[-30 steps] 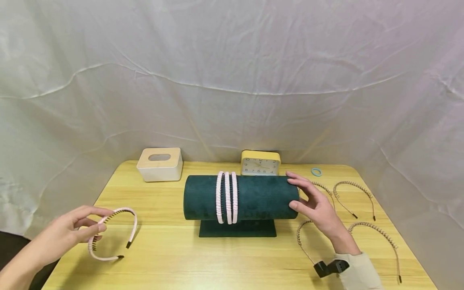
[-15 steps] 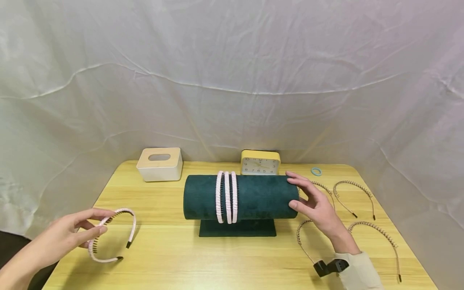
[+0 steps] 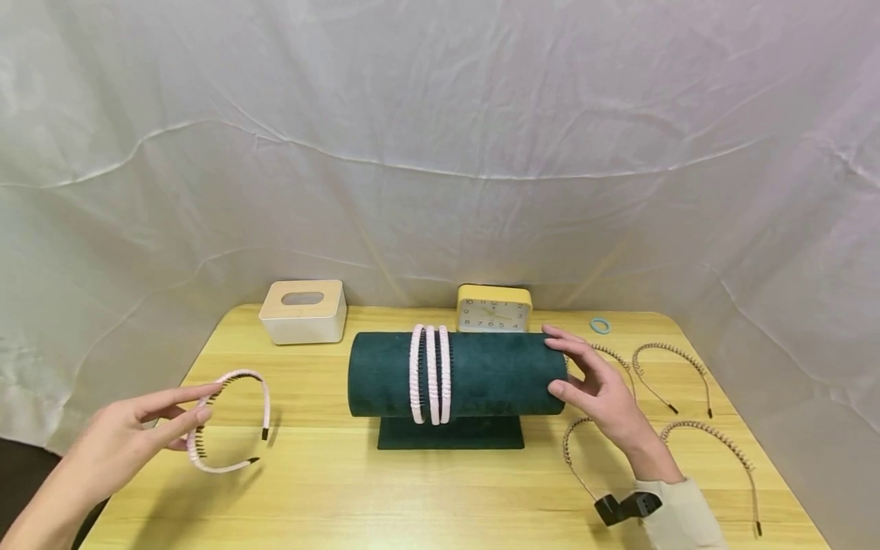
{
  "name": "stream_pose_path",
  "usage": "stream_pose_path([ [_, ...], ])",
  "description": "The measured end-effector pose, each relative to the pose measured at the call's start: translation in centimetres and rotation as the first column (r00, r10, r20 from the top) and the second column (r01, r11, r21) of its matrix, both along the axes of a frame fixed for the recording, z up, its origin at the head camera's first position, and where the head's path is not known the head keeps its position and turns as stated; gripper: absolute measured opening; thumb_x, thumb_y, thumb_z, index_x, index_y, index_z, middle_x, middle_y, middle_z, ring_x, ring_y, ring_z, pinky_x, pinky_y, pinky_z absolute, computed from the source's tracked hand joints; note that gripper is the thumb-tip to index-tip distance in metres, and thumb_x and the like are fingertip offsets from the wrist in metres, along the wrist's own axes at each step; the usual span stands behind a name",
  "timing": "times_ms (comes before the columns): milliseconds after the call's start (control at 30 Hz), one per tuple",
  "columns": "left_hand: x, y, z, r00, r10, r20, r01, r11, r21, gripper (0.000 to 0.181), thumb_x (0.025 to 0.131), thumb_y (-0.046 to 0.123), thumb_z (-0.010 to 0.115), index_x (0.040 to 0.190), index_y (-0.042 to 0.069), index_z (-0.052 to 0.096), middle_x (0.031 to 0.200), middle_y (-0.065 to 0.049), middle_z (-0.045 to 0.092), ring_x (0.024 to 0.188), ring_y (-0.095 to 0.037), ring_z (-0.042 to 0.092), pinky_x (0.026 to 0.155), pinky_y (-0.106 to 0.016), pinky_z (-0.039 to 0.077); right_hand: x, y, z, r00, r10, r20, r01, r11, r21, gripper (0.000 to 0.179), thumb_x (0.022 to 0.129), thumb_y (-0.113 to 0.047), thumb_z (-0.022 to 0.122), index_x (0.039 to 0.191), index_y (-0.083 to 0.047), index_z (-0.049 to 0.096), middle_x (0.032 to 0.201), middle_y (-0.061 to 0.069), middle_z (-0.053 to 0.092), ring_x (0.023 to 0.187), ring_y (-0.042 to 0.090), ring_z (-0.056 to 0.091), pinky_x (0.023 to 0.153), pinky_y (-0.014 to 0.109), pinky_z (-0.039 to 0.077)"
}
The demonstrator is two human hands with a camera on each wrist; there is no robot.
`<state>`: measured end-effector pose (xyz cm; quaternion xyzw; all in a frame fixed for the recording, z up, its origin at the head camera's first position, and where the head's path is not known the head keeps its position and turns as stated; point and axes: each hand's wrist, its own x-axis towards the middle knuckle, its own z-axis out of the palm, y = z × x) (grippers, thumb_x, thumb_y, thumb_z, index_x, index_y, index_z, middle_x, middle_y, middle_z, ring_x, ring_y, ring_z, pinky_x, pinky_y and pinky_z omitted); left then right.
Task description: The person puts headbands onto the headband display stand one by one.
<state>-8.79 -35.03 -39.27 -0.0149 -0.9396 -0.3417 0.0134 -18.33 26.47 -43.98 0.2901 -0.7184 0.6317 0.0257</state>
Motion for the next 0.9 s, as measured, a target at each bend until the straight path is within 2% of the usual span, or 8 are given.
stream_pose_path([
  [200, -0.3, 1.6, 0.2, 0.998, 0.041, -0.038, -0.040, 0.999, 0.031, 0.041, 0.104, 0.038, 0.076, 0.144, 0.028, 0.074, 0.113, 0.017, 0.081, 0.080, -0.008, 0.080, 0.077, -0.006, 0.046, 0.0, 0.1, -0.1, 1.000, -0.002, -0.003, 0.002, 1.000, 0.002, 0.060, 0.099, 0.018, 0.064, 0.156, 0.005, 0.049, 0.175, 0.007, 0.038, 0.155, 0.011, 0.045, 0.109, 0.024, 0.056],
  [300, -0.5, 2.4, 0.2, 0.997, 0.052, -0.053, -0.050, 0.998, 0.038, 0.042, 0.104, 0.039, 0.076, 0.145, 0.029, 0.073, 0.116, 0.023, 0.080, 0.080, -0.008, 0.080, 0.078, -0.007, 0.043, 0.0, 0.2, -0.2, 1.000, -0.004, -0.003, 0.004, 1.000, 0.001, 0.060, 0.099, 0.018, 0.064, 0.156, 0.005, 0.049, 0.175, 0.007, 0.038, 0.155, 0.011, 0.045, 0.109, 0.024, 0.056],
  [400, -0.7, 3.1, 0.2, 0.998, 0.047, -0.051, -0.045, 0.998, 0.044, 0.044, 0.104, 0.040, 0.076, 0.147, 0.032, 0.071, 0.119, 0.022, 0.079, 0.082, -0.007, 0.080, 0.079, -0.010, 0.044, -0.1, 0.2, -0.3, 1.000, -0.003, -0.002, 0.003, 1.000, -0.001, 0.060, 0.099, 0.018, 0.064, 0.156, 0.005, 0.049, 0.175, 0.007, 0.038, 0.155, 0.011, 0.045, 0.109, 0.024, 0.056],
  [533, -0.9, 4.1, 0.2, 0.999, 0.004, -0.047, -0.001, 0.998, 0.056, 0.044, 0.105, 0.038, 0.074, 0.149, 0.033, 0.069, 0.128, 0.008, 0.079, 0.084, -0.007, 0.081, 0.079, -0.015, 0.050, -0.1, 0.1, -0.3, 1.000, -0.004, -0.004, 0.004, 1.000, 0.002, 0.060, 0.099, 0.018, 0.064, 0.156, 0.005, 0.049, 0.175, 0.007, 0.039, 0.155, 0.011, 0.045, 0.108, 0.024, 0.057],
  [700, -1.0, 5.4, 0.7, 0.995, -0.024, -0.095, 0.030, 0.998, 0.063, 0.041, 0.107, 0.031, 0.072, 0.148, 0.028, 0.070, 0.134, -0.009, 0.077, 0.083, -0.006, 0.081, 0.079, -0.017, 0.054, -0.2, 0.1, -0.3, 1.000, -0.003, -0.009, 0.003, 1.000, 0.002, 0.060, 0.099, 0.018, 0.064, 0.156, 0.005, 0.049, 0.175, 0.007, 0.039, 0.154, 0.011, 0.046, 0.107, 0.024, 0.057],
  [900, -1.1, 7.1, 1.4, 0.991, -0.005, -0.134, 0.021, 0.993, 0.117, 0.040, 0.105, 0.032, 0.076, 0.145, 0.029, 0.073, 0.126, -0.004, 0.081, 0.081, -0.007, 0.081, 0.079, -0.012, 0.054, -0.3, 0.2, -0.5, 1.000, 0.004, -0.019, -0.004, 1.000, -0.004, 0.059, 0.099, 0.018, 0.063, 0.155, 0.005, 0.049, 0.174, 0.007, 0.039, 0.154, 0.010, 0.046, 0.107, 0.023, 0.057],
])
